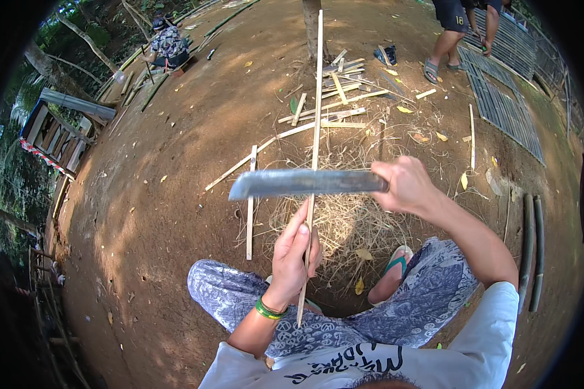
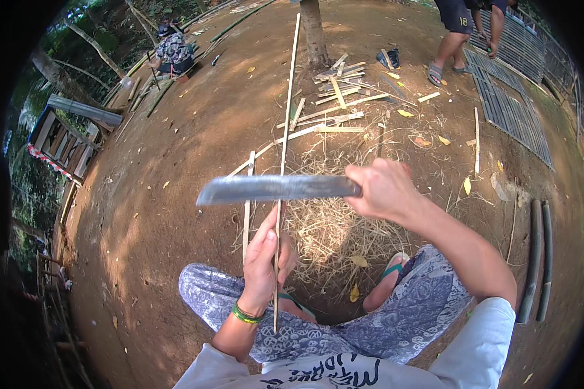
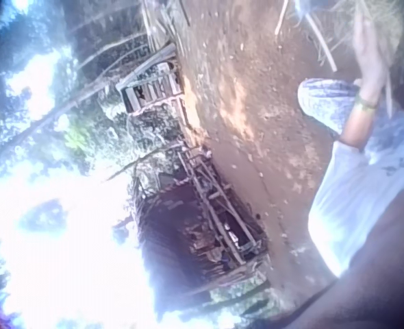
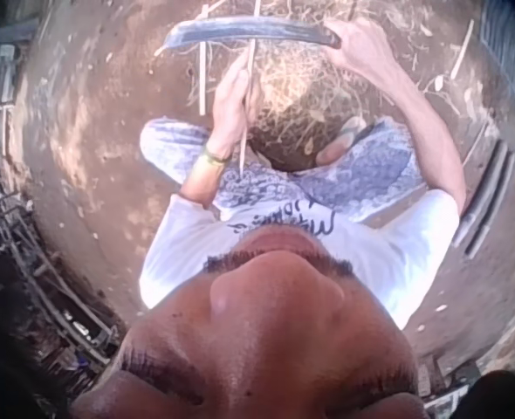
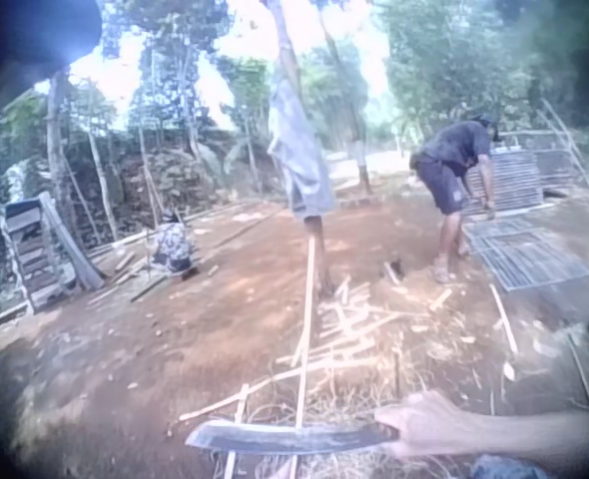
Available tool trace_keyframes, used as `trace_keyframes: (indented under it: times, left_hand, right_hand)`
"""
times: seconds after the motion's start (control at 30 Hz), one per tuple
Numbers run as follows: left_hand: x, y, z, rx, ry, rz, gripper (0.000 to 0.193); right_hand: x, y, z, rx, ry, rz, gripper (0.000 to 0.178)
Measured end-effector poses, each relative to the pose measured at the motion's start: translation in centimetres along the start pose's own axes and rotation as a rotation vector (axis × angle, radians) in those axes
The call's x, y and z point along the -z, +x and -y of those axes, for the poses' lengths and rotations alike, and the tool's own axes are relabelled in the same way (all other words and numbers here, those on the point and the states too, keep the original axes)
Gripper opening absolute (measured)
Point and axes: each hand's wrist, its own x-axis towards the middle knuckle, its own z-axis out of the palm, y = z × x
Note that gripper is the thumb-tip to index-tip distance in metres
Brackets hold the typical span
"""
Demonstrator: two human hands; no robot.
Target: The person sits on the ground and uses a machete to split long bamboo strips into thinner slats. They hold the bamboo with one hand and strike it with the machete in the other, repeating the process to create multiple thin pieces.
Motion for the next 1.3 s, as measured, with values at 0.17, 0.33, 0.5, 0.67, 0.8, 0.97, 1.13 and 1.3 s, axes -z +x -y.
trace_keyframes:
  times: [0.17, 0.33, 0.5, 0.67, 0.8, 0.97, 1.13, 1.3]
  left_hand:
    - [0.7, -1.3, -0.3, 0.229, -0.272, 0.077, 0.051]
    - [1.8, -1.3, 0.5, 0.282, -0.666, 0.186, 0.057]
    - [1.0, 0.4, 0.3, 0.388, -0.677, 0.102, 0.052]
    - [1.1, 1.8, 1.0, 0.322, -0.628, 0.153, 0.049]
    - [0.4, 2.1, 0.4, 0.293, -0.592, 0.114, 0.049]
    - [0.3, 1.4, 0.1, 0.315, -0.528, 0.107, 0.048]
    - [-0.3, -0.2, -0.7, 0.331, -0.498, 0.212, 0.051]
    - [0.2, -0.5, -0.5, 0.327, -0.456, 0.195, 0.051]
  right_hand:
    - [1.9, 1.8, -6.4, -0.555, 0.050, -0.075, 0.019]
    - [1.1, 0.9, -8.0, -0.637, 0.208, -0.262, 0.024]
    - [-0.3, 0.4, -4.1, -0.304, 0.295, -0.115, 0.018]
    - [-2.3, -0.6, 0.0, 0.030, 0.173, 0.006, 0.017]
    - [-2.3, -0.9, 2.2, 0.152, 0.148, 0.083, 0.018]
    - [-2.0, -0.2, 1.6, 0.160, 0.096, -0.039, 0.018]
    - [-0.5, 1.0, -1.6, -0.041, 0.151, -0.172, 0.018]
    - [-1.2, 0.3, -1.4, 0.126, 0.105, -0.152, 0.016]
